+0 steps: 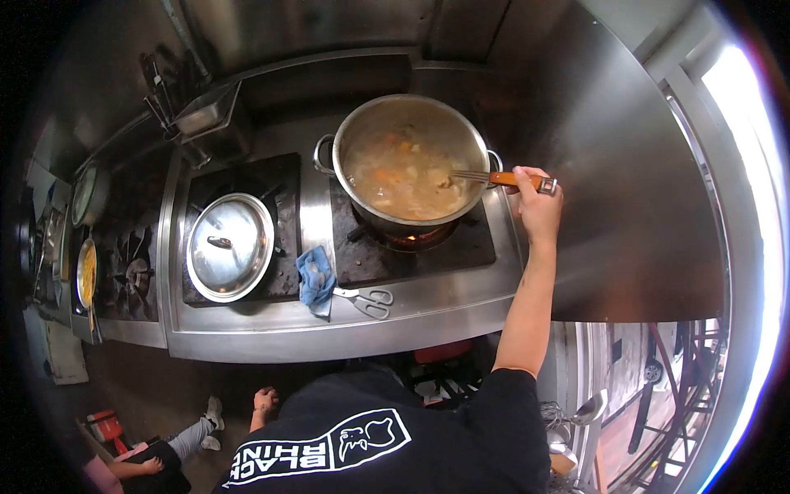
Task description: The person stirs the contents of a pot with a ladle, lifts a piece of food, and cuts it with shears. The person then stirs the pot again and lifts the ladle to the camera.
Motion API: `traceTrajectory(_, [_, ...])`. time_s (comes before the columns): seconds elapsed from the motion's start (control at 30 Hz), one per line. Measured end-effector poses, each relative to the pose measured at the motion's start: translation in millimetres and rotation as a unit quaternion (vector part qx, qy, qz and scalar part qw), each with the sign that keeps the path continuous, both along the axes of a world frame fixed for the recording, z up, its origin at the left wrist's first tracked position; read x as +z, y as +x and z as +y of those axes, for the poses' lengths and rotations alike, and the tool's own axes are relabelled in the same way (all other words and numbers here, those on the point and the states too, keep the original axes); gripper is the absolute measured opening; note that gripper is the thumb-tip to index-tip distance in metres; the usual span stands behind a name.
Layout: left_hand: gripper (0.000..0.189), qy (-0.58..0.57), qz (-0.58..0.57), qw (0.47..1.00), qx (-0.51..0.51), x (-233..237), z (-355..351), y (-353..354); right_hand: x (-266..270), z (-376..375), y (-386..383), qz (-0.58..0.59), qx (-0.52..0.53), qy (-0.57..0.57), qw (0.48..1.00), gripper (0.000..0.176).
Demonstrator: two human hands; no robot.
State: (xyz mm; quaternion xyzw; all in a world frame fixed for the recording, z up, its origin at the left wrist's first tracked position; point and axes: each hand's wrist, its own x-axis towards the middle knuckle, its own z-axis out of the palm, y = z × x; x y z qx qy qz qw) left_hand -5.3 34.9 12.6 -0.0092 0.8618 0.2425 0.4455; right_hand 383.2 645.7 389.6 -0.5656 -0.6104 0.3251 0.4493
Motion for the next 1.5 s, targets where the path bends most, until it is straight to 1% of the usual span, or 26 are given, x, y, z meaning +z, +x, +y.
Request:
traceTrajectory(0.03, [0.031, 0.001, 0.000, 1.000, -0.001, -2, 0, 0, -2, 0, 3, 0.000, -0.001, 0.001, 1.000, 0.025])
traceTrajectory(0.1, [0.030, 0.007, -0.010, 1.000, 0.005, -5, -3, -1, -6, -1, 7, 0.133, -0.007, 0.018, 0.991, 0.024])
traceTrajectory(0.23, [0.030, 0.010, -0.013, 1.000, 0.015, -1, 4, -3, 0, -10, 15, 0.141, -0.003, 0.007, 0.990, 0.022])
traceTrajectory(0.3, [0.030, 0.021, 0.003, 1.000, 0.011, 7, 11, -3, 9, -18, 11, 0.166, -0.031, 0.027, 0.985, 0.021])
traceTrajectory(0.33, [0.030, 0.023, 0.005, 1.000, 0.014, 2, 10, -4, 13, -21, 11, 0.169, -0.028, 0.029, 0.985, 0.021])
traceTrajectory(0.4, [0.032, 0.075, 0.001, 0.997, 0.019, -16, 2, -12, 24, -30, 13, 0.094, 0.000, 0.038, 0.995, 0.020])
traceTrajectory(0.43, [0.032, 0.075, 0.001, 0.997, 0.020, -10, 5, -10, 31, -37, 13, 0.095, 0.001, 0.038, 0.995, 0.020])
traceTrajectory(0.5, [0.032, 0.037, 0.022, 0.999, -0.012, 5, 13, -4, 43, -49, 9, -0.037, -0.004, 0.050, 0.998, 0.018])
traceTrajectory(0.53, [0.032, 0.037, 0.022, 0.999, -0.010, 5, 15, 0, 44, -52, 8, -0.037, -0.002, 0.050, 0.998, 0.018])
traceTrajectory(0.6, [0.032, 0.010, 0.001, 1.000, -0.019, 9, 14, 6, 43, -57, 2, -0.028, 0.096, 0.215, 0.972, 0.014])
traceTrajectory(0.63, [0.032, 0.008, 0.004, 1.000, -0.012, 7, 10, 7, 47, -62, -2, -0.023, 0.102, 0.214, 0.971, 0.014])
traceTrajectory(0.7, [0.033, 0.034, -0.016, 0.999, 0.026, -9, -2, 12, 58, -74, -8, -0.097, 0.066, 0.191, 0.975, 0.015])
traceTrajectory(0.77, [0.032, 0.044, -0.025, 0.998, 0.047, -8, -8, 18, 57, -75, -7, -0.101, 0.071, 0.205, 0.971, 0.014])
traceTrajectory(0.83, [0.031, 0.018, -0.002, 1.000, 0.020, -5, -10, 19, 58, -77, -2, -0.067, 0.050, 0.170, 0.982, 0.013])
traceTrajectory(0.97, [0.029, 0.012, 0.001, 1.000, 0.028, -2, -18, 19, 55, -75, -3, -0.038, 0.063, 0.197, 0.978, 0.012])
traceTrajectory(1.03, [0.027, 0.020, -0.010, 0.999, 0.030, -6, -24, 19, 45, -66, -5, -0.016, 0.087, 0.119, 0.989, 0.012])
traceTrajectory(1.07, [0.026, 0.025, -0.028, 0.998, 0.049, -9, -26, 18, 43, -63, -6, -0.061, 0.091, 0.089, 0.990, 0.016])
traceTrajectory(1.1, [0.026, 0.024, -0.026, 0.998, 0.046, -10, -26, 17, 39, -58, -6, -0.060, 0.088, 0.089, 0.990, 0.016])
traceTrajectory(1.17, [0.025, 0.034, -0.035, 0.997, 0.057, -10, -26, 16, 21, -48, -7, 0.004, 0.092, 0.051, 0.994, 0.019])
traceTrajectory(1.2, [0.026, 0.039, -0.033, 0.998, 0.044, -10, -26, 14, 14, -42, -3, 0.036, 0.099, 0.012, 0.994, 0.020])
traceTrajectory(1.23, [0.026, 0.039, -0.032, 0.998, 0.041, -6, -22, 15, 7, -39, -1, 0.037, 0.096, 0.013, 0.995, 0.020])
traceTrajectory(1.3, [0.027, 0.013, -0.014, 1.000, 0.017, 6, -15, 15, -3, -35, 0, 0.130, 0.113, -0.019, 0.985, 0.020])
traceTrajectory(1.33, [0.027, 0.013, -0.012, 1.000, 0.017, 8, -13, 13, -6, -35, 1, 0.132, 0.114, -0.018, 0.985, 0.020])
traceTrajectory(1.43, [0.029, 0.017, -0.053, 0.998, -0.028, 19, -8, 5, -14, -45, 5, 0.179, 0.085, -0.026, 0.980, 0.020])
traceTrajectory(1.47, [0.030, 0.025, -0.072, 0.994, -0.080, 26, -6, 3, -16, -51, 3, 0.199, 0.070, -0.019, 0.977, 0.020])
traceTrajectory(1.5, [0.030, 0.033, -0.091, 0.987, -0.131, 43, 5, 4, -18, -56, 3, 0.218, 0.057, -0.012, 0.974, 0.019])
